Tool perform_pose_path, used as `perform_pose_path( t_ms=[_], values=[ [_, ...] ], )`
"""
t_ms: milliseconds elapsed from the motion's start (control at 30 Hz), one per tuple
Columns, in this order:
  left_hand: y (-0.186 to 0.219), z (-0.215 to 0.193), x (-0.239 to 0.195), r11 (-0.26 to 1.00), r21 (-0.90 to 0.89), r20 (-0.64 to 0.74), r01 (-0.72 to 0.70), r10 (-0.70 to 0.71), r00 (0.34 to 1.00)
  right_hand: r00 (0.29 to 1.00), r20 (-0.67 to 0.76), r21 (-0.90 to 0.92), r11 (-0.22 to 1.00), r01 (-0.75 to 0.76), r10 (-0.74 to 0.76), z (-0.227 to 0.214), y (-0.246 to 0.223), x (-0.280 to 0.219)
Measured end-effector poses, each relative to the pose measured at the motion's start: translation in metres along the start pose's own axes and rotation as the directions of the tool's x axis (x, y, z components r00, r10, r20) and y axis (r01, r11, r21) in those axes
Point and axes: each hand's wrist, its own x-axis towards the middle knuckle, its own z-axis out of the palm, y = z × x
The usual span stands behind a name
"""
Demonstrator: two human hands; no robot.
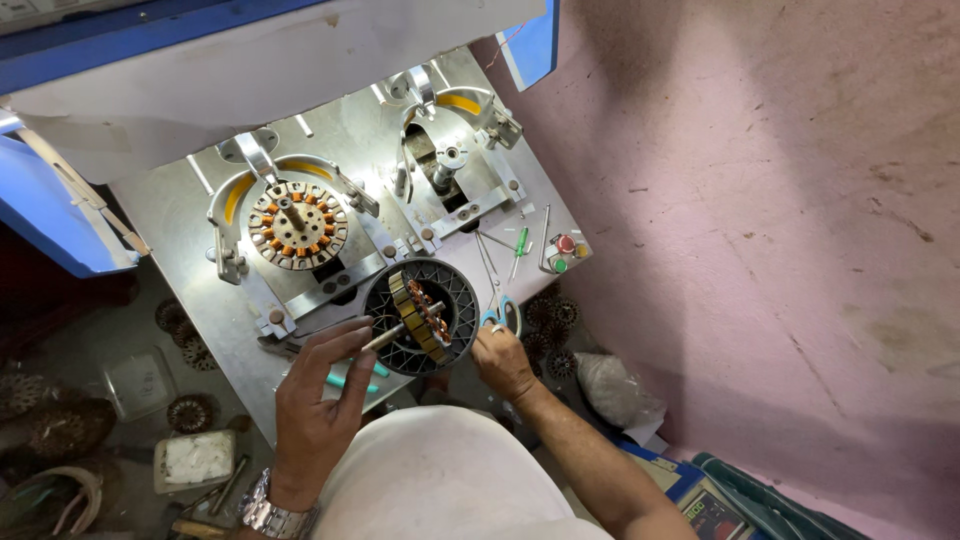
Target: The person prepares a stator by applying insulation material and then uses a machine to wind copper wire onto the component, using scissors to cut wire and a screwdriver for adjustments.
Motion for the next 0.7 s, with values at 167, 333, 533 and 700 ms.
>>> perform_pose_path(
  t_ms=[167,333,533,700],
  values=[
    [0.014,-0.004,0.000,0.991,-0.078,0.117,0.105,-0.095,0.989,0.879,-0.142,0.402,0.838,-0.369,0.455,-0.039,-0.024,0.017],
    [0.041,-0.003,0.002,0.968,-0.095,0.337,0.232,-0.188,0.923,0.766,-0.164,0.822,0.515,-0.243,0.622,-0.128,-0.068,0.017],
    [0.054,0.011,0.005,0.919,-0.325,0.434,0.225,-0.067,0.899,0.911,-0.213,0.836,0.548,-0.017,0.353,-0.182,-0.126,0.022],
    [0.040,0.014,0.003,0.719,-0.358,0.435,0.596,-0.437,0.788,0.845,0.027,0.769,0.529,-0.359,0.534,-0.147,-0.088,0.036]
  ],
)
